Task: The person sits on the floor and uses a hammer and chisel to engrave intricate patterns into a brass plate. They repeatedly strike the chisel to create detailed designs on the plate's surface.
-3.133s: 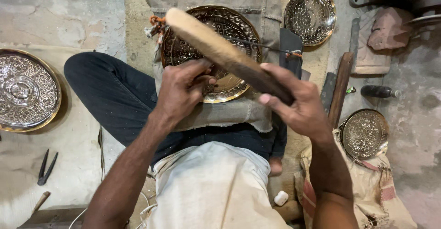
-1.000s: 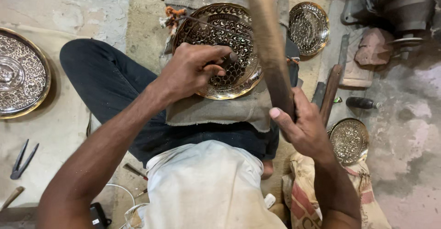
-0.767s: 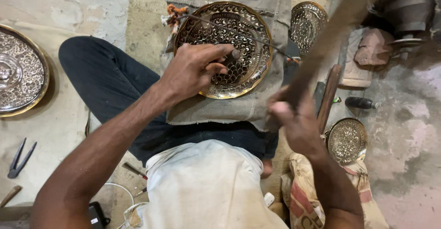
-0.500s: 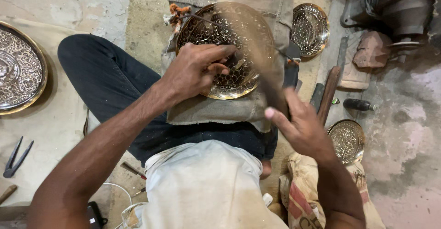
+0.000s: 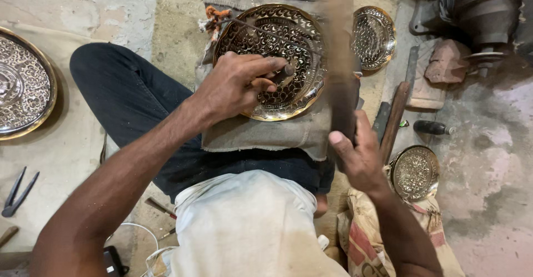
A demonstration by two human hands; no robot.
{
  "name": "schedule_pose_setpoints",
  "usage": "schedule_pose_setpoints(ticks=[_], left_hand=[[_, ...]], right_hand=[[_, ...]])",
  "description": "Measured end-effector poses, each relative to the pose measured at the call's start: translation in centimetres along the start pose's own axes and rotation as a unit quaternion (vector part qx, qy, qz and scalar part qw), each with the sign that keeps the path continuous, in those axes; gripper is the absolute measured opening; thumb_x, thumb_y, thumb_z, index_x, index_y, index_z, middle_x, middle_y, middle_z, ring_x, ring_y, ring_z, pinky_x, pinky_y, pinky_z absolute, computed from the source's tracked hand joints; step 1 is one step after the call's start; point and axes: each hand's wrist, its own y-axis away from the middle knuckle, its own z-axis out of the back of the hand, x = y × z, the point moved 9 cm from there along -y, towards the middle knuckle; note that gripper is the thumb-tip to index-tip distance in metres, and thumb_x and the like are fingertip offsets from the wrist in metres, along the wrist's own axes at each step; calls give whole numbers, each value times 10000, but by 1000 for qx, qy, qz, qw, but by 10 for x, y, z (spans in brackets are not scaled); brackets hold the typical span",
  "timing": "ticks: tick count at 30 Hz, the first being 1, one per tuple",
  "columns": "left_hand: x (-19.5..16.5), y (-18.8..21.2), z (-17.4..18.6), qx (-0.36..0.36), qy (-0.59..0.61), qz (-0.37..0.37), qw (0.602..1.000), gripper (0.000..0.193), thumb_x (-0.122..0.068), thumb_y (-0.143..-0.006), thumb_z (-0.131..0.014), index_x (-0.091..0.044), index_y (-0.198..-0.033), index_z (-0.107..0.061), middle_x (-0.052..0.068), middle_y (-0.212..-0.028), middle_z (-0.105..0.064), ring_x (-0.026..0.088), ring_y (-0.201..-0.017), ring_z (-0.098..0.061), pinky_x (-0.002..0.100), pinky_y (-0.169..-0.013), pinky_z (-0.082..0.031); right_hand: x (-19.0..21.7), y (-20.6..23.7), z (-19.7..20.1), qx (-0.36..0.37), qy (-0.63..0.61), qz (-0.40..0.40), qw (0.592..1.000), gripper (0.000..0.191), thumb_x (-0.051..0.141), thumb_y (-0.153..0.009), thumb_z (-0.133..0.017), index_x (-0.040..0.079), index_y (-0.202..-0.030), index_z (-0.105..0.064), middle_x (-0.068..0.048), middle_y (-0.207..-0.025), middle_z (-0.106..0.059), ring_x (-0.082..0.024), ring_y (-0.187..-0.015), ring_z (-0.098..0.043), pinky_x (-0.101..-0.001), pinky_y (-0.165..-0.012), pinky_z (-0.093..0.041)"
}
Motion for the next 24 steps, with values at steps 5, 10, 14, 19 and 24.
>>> schedule_pose_setpoints(ticks=[5, 10, 14, 19, 24], left_hand=[[0, 1, 0, 3, -2, -9, 1000, 357, -34, -895, -763, -24, -1246, -703, 131, -999, -777, 206, -802, -766, 321, -654, -649], [2, 1, 2, 17, 26, 13, 999, 376, 48, -898, -709, -10, -1270, -693, 145, -1013, -771, 194, -835, -781, 283, -663, -668], [-1, -1, 2, 26, 13, 8, 1000, 361, 52, -890, -727, -17, -1244, -708, 160, -1000, -776, 209, -815, -778, 287, -654, -648], [1, 0, 1, 34, 57, 23, 998, 467, 199, -826, -565, 19, -1239, -692, 203, -1036, -753, 241, -915, -788, 260, -736, -677], [6, 1, 2, 29, 63, 24, 997, 483, 199, -816, -569, 23, -1249, -692, 202, -1040, -755, 243, -903, -789, 281, -738, -676]], right_hand=[[0, 6, -7, 38, -11, -11, 999, 443, 473, -1005, -523, 41, -1093, -471, -12, -615, -523, -119, -447, -506, -282, -371, -429], [13, 5, -11, 55, 92, 41, 993, 421, 445, -1043, -558, 32, -1089, -489, -16, -683, -517, -122, -546, -530, -283, -474, -440], [1, 2, -14, 67, 77, -29, 994, 425, 453, -996, -553, 36, -1067, -507, -12, -656, -539, -122, -515, -529, -300, -457, -454], [18, 3, -6, 22, 35, 38, 998, 450, 455, -1035, -556, 22, -1149, -504, -26, -789, -532, -118, -680, -560, -308, -585, -494], [32, 4, -1, -7, 20, 101, 995, 445, 439, -1099, -547, 10, -1203, -486, -54, -924, -528, -159, -805, -551, -320, -695, -502]])
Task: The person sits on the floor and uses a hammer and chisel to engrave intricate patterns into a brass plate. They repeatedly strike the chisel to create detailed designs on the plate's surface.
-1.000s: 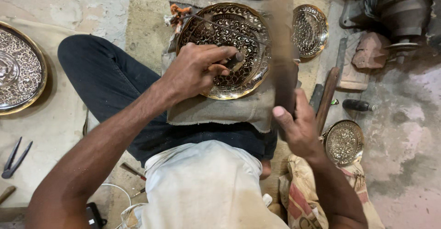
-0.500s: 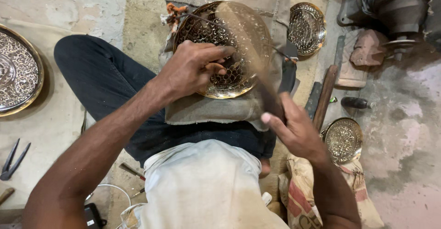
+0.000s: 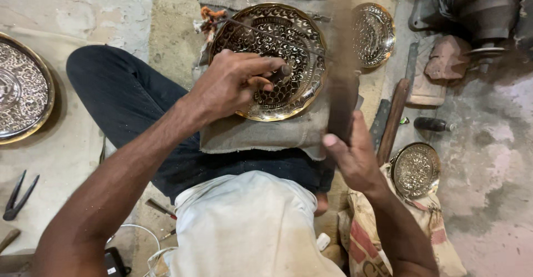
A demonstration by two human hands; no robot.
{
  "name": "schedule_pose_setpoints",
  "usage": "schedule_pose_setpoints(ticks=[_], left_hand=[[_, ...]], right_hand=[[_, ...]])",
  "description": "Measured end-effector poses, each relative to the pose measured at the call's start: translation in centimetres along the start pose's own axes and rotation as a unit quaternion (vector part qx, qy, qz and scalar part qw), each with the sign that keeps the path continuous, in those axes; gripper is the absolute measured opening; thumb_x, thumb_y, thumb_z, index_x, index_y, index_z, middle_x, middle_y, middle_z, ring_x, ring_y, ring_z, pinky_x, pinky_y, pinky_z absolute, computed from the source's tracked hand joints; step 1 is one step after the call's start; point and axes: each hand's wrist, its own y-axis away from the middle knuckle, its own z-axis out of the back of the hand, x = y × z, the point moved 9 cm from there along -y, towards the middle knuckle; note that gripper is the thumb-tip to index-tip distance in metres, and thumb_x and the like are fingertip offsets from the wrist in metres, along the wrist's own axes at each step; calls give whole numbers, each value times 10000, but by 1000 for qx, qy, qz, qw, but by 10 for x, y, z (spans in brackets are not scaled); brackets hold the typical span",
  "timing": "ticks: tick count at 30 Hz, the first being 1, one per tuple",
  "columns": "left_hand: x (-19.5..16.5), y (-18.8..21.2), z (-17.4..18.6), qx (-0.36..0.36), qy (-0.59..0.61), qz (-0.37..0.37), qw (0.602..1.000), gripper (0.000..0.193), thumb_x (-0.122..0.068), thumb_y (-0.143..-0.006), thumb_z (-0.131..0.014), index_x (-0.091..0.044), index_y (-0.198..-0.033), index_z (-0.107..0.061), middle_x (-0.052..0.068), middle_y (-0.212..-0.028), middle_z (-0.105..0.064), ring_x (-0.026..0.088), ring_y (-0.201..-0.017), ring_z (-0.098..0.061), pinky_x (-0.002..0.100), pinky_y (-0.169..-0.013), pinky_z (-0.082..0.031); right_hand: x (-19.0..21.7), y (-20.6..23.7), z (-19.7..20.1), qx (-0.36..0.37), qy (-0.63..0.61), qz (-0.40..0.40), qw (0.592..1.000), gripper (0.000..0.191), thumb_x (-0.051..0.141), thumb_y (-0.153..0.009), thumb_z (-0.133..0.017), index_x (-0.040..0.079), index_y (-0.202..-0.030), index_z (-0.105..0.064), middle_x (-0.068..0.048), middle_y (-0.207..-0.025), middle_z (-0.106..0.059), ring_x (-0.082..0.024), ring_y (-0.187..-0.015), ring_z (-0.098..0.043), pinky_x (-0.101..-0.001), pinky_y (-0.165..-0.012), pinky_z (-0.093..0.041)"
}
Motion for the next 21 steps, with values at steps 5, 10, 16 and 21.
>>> schedule_pose_setpoints(ticks=[5, 10, 16, 21], left_hand=[[3, -1, -3, 6, -17, 3, 1000, 418, 165, -893, -590, -25, -1249, -698, 192, -1104, -758, 232, -913, -788, 268, -719, -675], [2, 0, 6, -43, 15, 24, 999, 383, 109, -918, -611, -39, -1260, -703, 140, -1064, -767, 193, -881, -787, 262, -714, -684], [3, 7, 17, -118, 108, 63, 985, 266, 8, -950, -752, -50, -1205, -702, 80, -1043, -764, 159, -899, -769, 293, -803, -693], [-5, 9, 12, -93, -28, 52, 994, 273, 45, -914, -738, -38, -1171, -698, 106, -1039, -760, 176, -891, -770, 310, -777, -675]], right_hand=[[-13, -1, -11, 52, 65, -45, 996, 473, 431, -1050, -558, -4, -1223, -495, -20, -832, -552, -150, -721, -561, -314, -632, -491], [-25, 1, -7, 59, 40, -72, 995, 462, 451, -1001, -591, 16, -1152, -560, 9, -732, -590, -106, -625, -597, -279, -569, -493], [-25, 2, 19, -85, 16, -22, 996, 468, 371, -1025, -704, -5, -1271, -574, -38, -903, -617, -108, -768, -558, -267, -680, -462], [-36, -12, 31, -160, -115, -52, 979, 627, 390, -1015, -724, 37, -1499, -539, -49, -979, -669, -66, -723, -567, -230, -688, -452]])
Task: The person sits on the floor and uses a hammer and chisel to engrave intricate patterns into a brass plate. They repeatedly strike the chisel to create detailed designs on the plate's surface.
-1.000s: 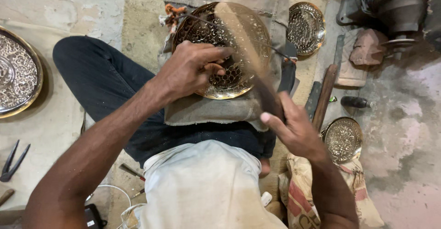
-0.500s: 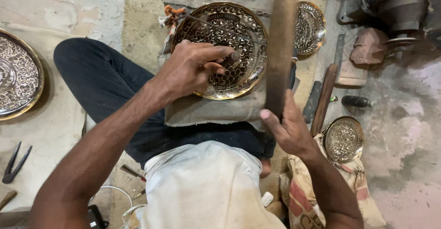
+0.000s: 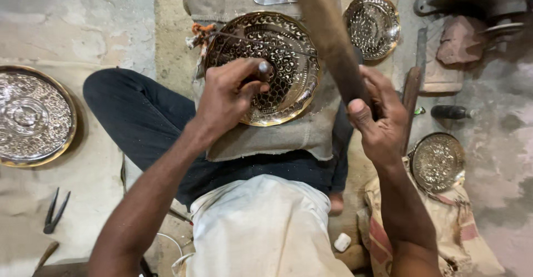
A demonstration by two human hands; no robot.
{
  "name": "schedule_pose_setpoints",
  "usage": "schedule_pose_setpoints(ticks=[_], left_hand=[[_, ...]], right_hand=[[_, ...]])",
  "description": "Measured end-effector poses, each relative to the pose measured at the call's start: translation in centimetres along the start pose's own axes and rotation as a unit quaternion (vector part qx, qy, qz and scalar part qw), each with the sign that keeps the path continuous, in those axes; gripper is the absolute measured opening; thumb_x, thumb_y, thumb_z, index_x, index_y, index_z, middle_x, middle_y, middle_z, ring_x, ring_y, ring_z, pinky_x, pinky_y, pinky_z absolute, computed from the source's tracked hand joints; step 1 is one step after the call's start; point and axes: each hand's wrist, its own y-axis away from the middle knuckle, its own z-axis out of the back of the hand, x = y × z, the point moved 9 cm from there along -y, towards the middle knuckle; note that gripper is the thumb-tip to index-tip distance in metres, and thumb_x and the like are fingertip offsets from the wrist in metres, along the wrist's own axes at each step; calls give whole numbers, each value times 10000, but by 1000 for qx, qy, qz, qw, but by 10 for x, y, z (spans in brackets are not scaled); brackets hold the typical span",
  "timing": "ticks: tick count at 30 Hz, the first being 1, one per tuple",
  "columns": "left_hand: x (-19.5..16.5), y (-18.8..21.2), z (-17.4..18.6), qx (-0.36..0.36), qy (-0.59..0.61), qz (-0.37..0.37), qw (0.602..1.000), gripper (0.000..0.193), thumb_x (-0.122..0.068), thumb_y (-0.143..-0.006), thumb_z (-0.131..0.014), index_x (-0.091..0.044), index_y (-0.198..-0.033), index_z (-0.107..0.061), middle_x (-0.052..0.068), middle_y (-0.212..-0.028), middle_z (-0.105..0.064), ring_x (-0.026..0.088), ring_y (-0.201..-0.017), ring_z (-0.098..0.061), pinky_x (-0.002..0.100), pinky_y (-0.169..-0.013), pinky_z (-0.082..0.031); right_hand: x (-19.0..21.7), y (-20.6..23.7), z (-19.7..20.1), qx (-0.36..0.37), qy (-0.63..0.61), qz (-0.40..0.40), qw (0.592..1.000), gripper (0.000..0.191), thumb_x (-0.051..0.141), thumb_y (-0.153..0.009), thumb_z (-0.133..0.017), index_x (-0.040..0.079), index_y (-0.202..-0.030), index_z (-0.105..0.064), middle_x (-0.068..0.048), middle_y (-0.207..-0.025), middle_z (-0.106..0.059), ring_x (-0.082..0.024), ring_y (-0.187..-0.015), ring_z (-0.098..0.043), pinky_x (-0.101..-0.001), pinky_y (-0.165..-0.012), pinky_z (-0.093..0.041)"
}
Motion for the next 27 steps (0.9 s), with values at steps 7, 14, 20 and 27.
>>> schedule_pose_setpoints(ticks=[7, 14, 20, 27], left_hand=[[-3, 4, 1, 1, -13, -18, 1000, 319, 27, -906, -754, -9, -1217, -695, 132, -1020, -754, 203, -867, -754, 335, -752, -645], [5, 5, -1, -17, 2, 4, 1000, 278, -17, -938, -747, -9, -1212, -701, 144, -1076, -761, 203, -882, -772, 300, -739, -657], [0, 5, 1, -16, -13, -8, 1000, 310, -6, -917, -752, 2, -1223, -699, 145, -1047, -762, 213, -890, -765, 341, -736, -646], [8, 3, -5, -1, -4, 7, 1000, 316, -8, -946, -734, -1, -1258, -689, 138, -1037, -761, 192, -866, -769, 315, -696, -664]], right_hand=[[59, -19, -15, 55, 122, 202, 970, 614, 245, -1015, -792, 100, -1532, -492, -176, -1162, -711, -177, -991, -690, -289, -832, -566], [56, -36, -28, 130, 146, 141, 971, 563, 241, -961, -794, 132, -1473, -585, -136, -1159, -770, -184, -929, -756, -331, -828, -624], [68, -30, -29, 111, 204, 191, 954, 543, 239, -967, -788, 137, -1458, -582, -164, -1256, -735, -248, -1067, -763, -345, -934, -630], [66, -27, -29, 111, 277, 155, 942, 549, 275, -934, -799, 151, -1435, -610, -138, -1192, -767, -217, -945, -774, -352, -842, -638]])
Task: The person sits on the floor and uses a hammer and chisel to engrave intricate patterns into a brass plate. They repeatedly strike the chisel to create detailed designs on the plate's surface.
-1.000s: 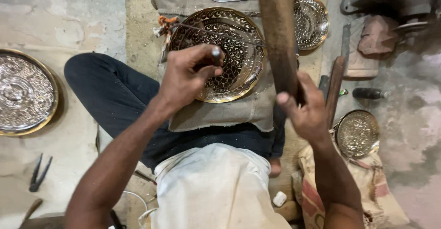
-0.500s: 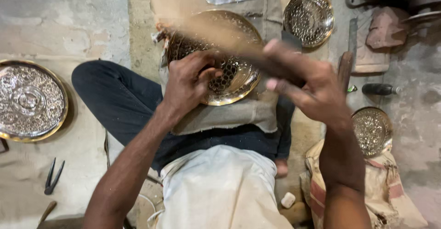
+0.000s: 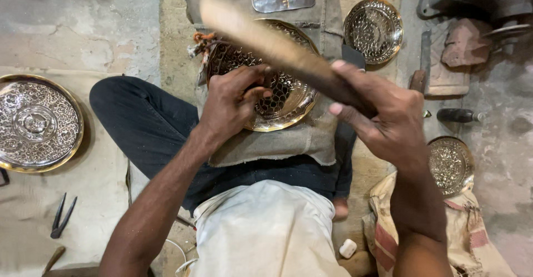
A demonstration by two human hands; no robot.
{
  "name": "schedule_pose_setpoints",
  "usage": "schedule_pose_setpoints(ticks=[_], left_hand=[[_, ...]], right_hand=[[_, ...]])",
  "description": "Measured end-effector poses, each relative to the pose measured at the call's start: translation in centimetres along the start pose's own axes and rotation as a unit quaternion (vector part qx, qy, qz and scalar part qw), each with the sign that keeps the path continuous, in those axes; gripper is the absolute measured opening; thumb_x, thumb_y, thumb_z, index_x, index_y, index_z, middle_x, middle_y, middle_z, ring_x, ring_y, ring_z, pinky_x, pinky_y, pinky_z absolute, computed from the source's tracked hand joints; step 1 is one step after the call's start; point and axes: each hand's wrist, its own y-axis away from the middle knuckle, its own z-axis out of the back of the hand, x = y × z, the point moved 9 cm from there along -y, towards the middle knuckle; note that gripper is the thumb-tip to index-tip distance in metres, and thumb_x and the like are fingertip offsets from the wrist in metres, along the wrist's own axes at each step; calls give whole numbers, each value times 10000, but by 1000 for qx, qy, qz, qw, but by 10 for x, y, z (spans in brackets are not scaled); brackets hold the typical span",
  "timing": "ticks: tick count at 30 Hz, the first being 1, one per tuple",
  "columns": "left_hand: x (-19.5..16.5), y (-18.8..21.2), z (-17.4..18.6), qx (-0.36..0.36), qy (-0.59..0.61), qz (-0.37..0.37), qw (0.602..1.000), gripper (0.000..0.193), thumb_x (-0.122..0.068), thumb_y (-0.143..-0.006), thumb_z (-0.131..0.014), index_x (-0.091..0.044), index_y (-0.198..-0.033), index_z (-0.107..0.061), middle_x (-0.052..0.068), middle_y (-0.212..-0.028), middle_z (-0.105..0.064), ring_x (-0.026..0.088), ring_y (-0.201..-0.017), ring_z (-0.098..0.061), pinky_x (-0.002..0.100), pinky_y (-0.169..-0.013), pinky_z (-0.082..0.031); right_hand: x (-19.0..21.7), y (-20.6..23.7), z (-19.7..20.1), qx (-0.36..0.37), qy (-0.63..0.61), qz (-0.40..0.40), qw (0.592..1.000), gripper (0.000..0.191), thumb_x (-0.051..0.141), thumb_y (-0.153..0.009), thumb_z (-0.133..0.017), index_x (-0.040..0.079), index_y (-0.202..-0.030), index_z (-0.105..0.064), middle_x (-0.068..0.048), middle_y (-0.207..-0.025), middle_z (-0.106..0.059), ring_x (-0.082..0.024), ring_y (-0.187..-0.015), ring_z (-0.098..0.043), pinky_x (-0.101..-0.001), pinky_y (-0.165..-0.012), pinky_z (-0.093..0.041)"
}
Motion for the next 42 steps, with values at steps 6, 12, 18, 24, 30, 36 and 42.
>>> schedule_pose_setpoints(ticks=[6, 12, 18, 24, 30, 36, 42], left_hand=[[1, 0, -3, 13, 17, -15, 1000, 181, 2, -999, -699, -35, -1175, -712, 114, -1080, -763, 175, -896, -789, 281, -718, -686], [-3, 1, 0, 6, 6, -35, 999, 205, 19, -979, -694, -46, -1173, -706, 119, -1089, -757, 174, -919, -785, 288, -764, -691], [1, -3, -6, 17, -21, -27, 999, 133, -15, -1004, -723, -72, -1123, -739, 113, -1051, -776, 173, -841, -780, 280, -682, -673], [2, -1, -5, 18, 5, -29, 999, 147, -8, -987, -720, -56, -1125, -726, 124, -1090, -765, 174, -901, -786, 279, -722, -687], [2, -4, -6, 21, -17, -27, 999, 149, -19, -957, -738, -61, -1100, -739, 116, -1065, -780, 175, -855, -774, 281, -685, -671], [2, -5, -5, 26, 18, -8, 999, 170, -19, -964, -732, -58, -1129, -744, 124, -1110, -775, 179, -862, -785, 282, -701, -678], [1, -4, -4, 8, -2, -29, 1000, 191, -25, -945, -746, -40, -1136, -738, 137, -1113, -770, 196, -890, -779, 296, -727, -674]], right_hand=[[2, 5, -6, 28, 96, -34, 994, 610, 296, -900, -838, 202, -1449, -588, -109, -926, -769, -212, -706, -723, -363, -673, -605], [21, 6, -2, 1, 41, 56, 998, 638, 269, -986, -797, 237, -1547, -496, -120, -1018, -754, -168, -802, -735, -358, -754, -603], [19, 12, -3, -25, 50, 73, 996, 609, 227, -991, -796, 207, -1511, -477, -171, -1125, -738, -211, -907, -754, -349, -811, -609], [26, 10, -4, -8, 24, 71, 997, 598, 204, -994, -785, 196, -1504, -474, -190, -1157, -735, -203, -940, -751, -358, -823, -599], [16, 12, -5, 0, 9, 28, 1000, 615, 210, -992, -790, 191, -1539, -510, -163, -1162, -765, -197, -967, -764, -338, -835, -612], [14, 15, -5, 13, 30, 32, 999, 614, 211, -973, -794, 188, -1522, -520, -186, -1214, -756, -220, -1025, -765, -345, -862, -603], [22, 8, 0, 19, 34, 24, 999, 609, 209, -980, -781, 178, -1525, -513, -177, -1217, -763, -204, -1003, -759, -336, -855, -599]])
